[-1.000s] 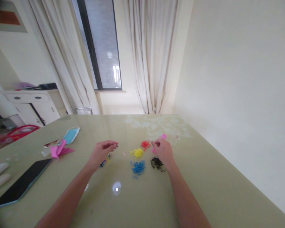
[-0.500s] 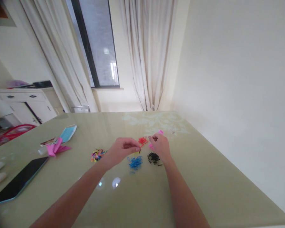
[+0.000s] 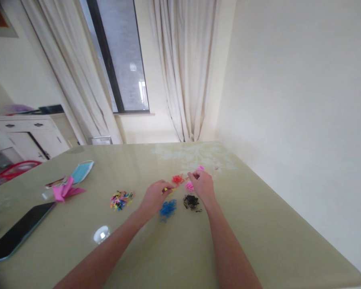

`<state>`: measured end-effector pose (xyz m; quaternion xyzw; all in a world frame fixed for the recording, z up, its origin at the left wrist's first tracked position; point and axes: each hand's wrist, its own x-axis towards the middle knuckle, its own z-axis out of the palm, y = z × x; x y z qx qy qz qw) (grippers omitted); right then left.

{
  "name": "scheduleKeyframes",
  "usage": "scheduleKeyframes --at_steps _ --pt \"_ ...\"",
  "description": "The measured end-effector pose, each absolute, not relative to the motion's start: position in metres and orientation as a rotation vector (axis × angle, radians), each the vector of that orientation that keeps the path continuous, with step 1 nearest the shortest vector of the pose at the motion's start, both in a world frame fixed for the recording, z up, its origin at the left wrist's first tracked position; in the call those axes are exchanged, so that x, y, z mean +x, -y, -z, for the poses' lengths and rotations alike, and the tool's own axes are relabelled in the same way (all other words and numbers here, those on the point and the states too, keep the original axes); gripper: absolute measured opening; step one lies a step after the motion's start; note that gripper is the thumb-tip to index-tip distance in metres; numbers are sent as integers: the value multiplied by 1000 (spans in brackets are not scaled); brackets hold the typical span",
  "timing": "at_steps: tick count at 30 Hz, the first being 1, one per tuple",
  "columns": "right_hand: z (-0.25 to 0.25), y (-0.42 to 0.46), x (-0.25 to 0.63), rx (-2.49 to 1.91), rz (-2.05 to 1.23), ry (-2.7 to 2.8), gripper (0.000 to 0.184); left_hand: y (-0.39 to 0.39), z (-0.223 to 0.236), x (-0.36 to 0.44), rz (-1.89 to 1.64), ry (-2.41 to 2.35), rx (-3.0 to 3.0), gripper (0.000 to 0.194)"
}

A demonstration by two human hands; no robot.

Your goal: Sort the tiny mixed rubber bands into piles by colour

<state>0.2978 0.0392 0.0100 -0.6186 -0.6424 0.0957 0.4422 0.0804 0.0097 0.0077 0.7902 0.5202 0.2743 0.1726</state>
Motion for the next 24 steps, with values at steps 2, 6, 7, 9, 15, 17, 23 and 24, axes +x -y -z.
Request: scheduleKeyframes --at_steps 2,6,7,9,15,17,23,24 --pt "-11 -38 294 -1543 -242 1599 38 -12 -7 45 -651 -1719 2203 23" --pt "-11 -37 291 -1547 -250 1625 38 -15 1 5 -467 -1881 2152 25" --pt "-11 -36 290 -1544 -250 1632 38 -15 4 4 -465 -1866 2146 24" --pt "-10 -36 290 -1533 -233 1640 39 -15 7 6 -485 -1831 2138 20" --pt "-4 -35 284 -1515 -215 1693 40 -19 7 10 -688 -1739 2031 13" --pt "-2 -35 282 -1498 -226 1727 41 -17 0 9 -853 -1618 1892 9" --pt "-1 -34 278 -1502 -205 1791 41 5 -35 24 -1276 -1012 1390 31" --pt "-1 -34 278 -1507 -204 1788 41 10 -40 27 -1277 -957 1358 32"
